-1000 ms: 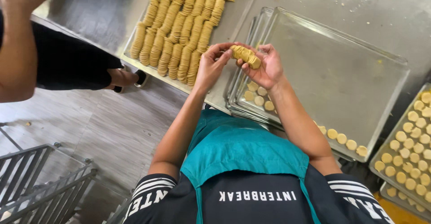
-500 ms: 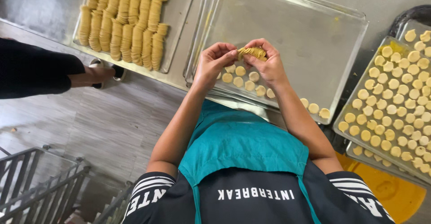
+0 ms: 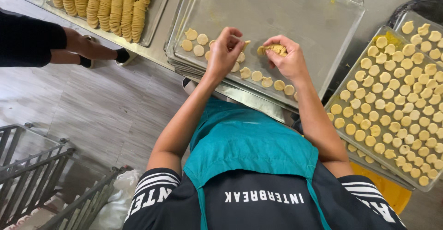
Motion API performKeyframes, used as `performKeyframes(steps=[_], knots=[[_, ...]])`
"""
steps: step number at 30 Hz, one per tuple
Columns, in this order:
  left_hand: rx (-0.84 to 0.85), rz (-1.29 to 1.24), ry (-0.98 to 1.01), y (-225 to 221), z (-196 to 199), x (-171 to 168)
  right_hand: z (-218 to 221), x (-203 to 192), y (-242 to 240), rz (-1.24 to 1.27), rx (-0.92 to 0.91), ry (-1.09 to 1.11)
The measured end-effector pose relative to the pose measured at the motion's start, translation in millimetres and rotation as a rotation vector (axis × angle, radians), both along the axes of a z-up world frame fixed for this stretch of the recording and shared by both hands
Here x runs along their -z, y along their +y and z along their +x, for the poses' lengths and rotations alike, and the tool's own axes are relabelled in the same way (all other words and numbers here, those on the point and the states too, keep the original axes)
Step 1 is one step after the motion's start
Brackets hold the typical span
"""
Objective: The person forms cookies by picking up small dough discs from a tray, layering them by hand, and arranging the finished pieces in rows on another baking tray.
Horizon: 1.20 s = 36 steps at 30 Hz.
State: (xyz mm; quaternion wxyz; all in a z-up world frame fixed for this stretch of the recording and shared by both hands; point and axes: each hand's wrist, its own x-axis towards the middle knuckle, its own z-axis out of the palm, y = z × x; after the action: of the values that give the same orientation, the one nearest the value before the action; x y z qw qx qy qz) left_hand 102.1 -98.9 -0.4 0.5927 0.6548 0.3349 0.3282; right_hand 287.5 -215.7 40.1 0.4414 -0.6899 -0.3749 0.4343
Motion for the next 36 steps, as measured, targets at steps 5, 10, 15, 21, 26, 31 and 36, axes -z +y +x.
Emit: performKeyframes(steps=[5, 10, 15, 21, 26, 31, 36], knots=[[0.150, 0.648, 0.287, -30, -6, -5, -4, 6, -15, 0.062, -0.130, -0.451], [0.098, 0.624, 0.275, -22, -15, -4, -6, 12, -23, 0.093, -0.155, -0.537], [0.039, 0.684, 0.409, -17, -15, 1, 9, 8, -31, 0.050, -0.122, -0.559], [0.182, 0.653, 0.338, -22, -2, 6, 2, 11, -39, 0.049, -0.121, -0.561], [0.189, 0.723, 0.290, -24, 12, 11, -2, 16, -45, 0.077, -0.085, -0.595], [0.347, 0.714, 0.201, -39, 31, 17, 6, 15, -54, 0.094, -0.105, -0.562], [0.351, 0.763, 0.215, -41, 39, 20, 28, 5, -68, -0.008, -0.043, -0.543]])
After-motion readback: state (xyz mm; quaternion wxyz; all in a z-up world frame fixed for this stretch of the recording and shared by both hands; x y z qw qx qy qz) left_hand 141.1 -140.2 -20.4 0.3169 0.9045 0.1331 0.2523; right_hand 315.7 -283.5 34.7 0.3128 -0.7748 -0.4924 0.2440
